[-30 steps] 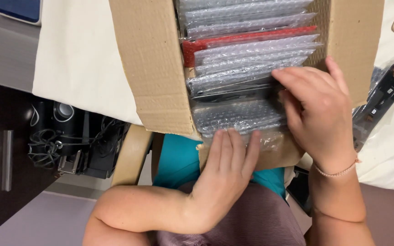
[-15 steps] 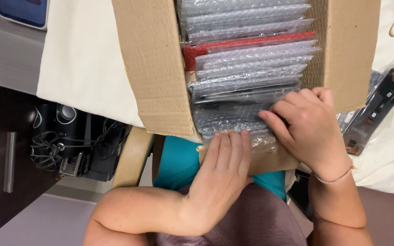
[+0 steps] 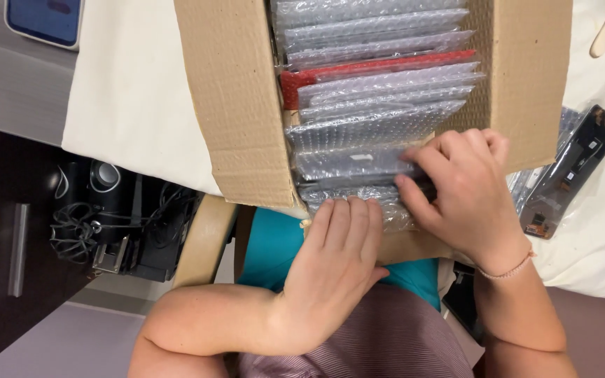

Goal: Organizing mobile phones on a desk and unpacking a box of replacement screens and parts.

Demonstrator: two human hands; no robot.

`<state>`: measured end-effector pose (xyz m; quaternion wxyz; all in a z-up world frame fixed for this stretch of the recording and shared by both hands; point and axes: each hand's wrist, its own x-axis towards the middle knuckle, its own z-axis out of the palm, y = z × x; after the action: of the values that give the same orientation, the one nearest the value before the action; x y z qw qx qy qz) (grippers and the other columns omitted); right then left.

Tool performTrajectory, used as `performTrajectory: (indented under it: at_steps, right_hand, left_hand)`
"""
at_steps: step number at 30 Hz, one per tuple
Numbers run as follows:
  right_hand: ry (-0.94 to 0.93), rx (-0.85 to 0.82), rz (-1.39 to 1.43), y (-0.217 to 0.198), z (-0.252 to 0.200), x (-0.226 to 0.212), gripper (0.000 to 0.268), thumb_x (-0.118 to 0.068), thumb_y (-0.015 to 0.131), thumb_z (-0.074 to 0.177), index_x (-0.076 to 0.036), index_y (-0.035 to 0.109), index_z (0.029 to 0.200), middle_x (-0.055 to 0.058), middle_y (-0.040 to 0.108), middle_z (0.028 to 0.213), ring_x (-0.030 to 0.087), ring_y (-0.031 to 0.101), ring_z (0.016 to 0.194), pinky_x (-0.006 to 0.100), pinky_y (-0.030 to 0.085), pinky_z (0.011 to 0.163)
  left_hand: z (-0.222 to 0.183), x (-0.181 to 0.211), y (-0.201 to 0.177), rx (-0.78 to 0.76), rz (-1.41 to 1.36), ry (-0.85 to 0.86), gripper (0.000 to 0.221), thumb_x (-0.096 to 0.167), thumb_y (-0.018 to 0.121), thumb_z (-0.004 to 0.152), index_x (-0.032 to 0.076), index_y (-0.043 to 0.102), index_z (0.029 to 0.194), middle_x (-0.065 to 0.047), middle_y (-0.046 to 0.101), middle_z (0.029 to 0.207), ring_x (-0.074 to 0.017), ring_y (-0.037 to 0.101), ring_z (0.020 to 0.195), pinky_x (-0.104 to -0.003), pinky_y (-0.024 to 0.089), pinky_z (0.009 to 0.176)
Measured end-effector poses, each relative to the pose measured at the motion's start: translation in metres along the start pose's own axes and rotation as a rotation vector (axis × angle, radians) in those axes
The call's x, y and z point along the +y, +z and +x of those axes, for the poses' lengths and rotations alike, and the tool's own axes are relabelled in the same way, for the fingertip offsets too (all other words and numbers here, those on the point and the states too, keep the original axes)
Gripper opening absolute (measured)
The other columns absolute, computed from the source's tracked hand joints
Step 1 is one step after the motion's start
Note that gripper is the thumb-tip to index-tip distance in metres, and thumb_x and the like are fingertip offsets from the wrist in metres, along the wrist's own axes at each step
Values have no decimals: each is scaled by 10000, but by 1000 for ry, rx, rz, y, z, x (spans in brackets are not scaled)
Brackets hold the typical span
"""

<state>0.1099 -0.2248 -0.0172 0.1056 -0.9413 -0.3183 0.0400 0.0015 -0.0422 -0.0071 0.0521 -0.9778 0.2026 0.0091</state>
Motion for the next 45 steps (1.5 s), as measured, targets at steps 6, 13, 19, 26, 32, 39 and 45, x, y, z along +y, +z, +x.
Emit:
performTrajectory:
  at_steps: [6,13,19,26,32,39,45]
  right_hand:
    - [-103,-58,70,-9,-9,9,276,-346,550,1033,-189,736,1163,63,582,1152,297,543,1096,487,270,990]
    - [-216,39,178,-6,9,6,464,-313,412,1091,-132,585,1481,161,508,1567,387,433,1461,560,154,1201]
    - [-122,12,122,-7,11,-5,402,-247,447,1075,-75,618,1395,70,634,1381,306,548,1314,603,54,1211]
    - [-165,10,88,3,-4,3,303,-116,531,972,-195,709,1203,11,646,1105,214,635,1036,570,196,1184]
    - [-156,-81,103,4,-7,12,414,-54,545,911,-227,705,1252,21,632,1119,217,622,990,531,265,1152]
    - [-145,-18,89,-4,16,11,472,14,497,938,-84,651,1373,117,665,1249,318,614,1111,482,430,1000]
    - [-131,21,189,-1,26,24,622,174,414,899,18,602,1470,255,601,1274,442,554,1136,518,446,1022]
  left_hand:
    - [6,-2,15,64,-94,-78,926,830,740,659,167,581,1285,-160,468,1553,-341,450,1436,-544,348,1205]
    - [10,15,35,115,2,-124,255,346,498,1077,157,465,1245,-194,556,1393,-367,555,1282,-615,426,1141]
    - [12,7,30,80,-21,-96,1114,871,728,614,157,444,1422,-167,574,1380,-343,577,1268,-568,378,1192]
    - [16,-1,22,130,-114,-175,1255,918,716,617,26,528,1480,-31,619,1177,-192,586,1108,-420,434,1145]
    - [15,5,39,231,7,-200,998,897,647,818,113,591,1433,-34,520,1370,-207,471,1305,-414,449,1049]
    - [22,9,40,214,16,-225,1008,871,772,660,106,556,1279,-174,636,1328,-310,629,1258,-439,494,1108]
    - [20,13,42,179,62,-230,997,889,717,725,106,527,1311,-165,633,1350,-310,619,1277,-440,491,1116]
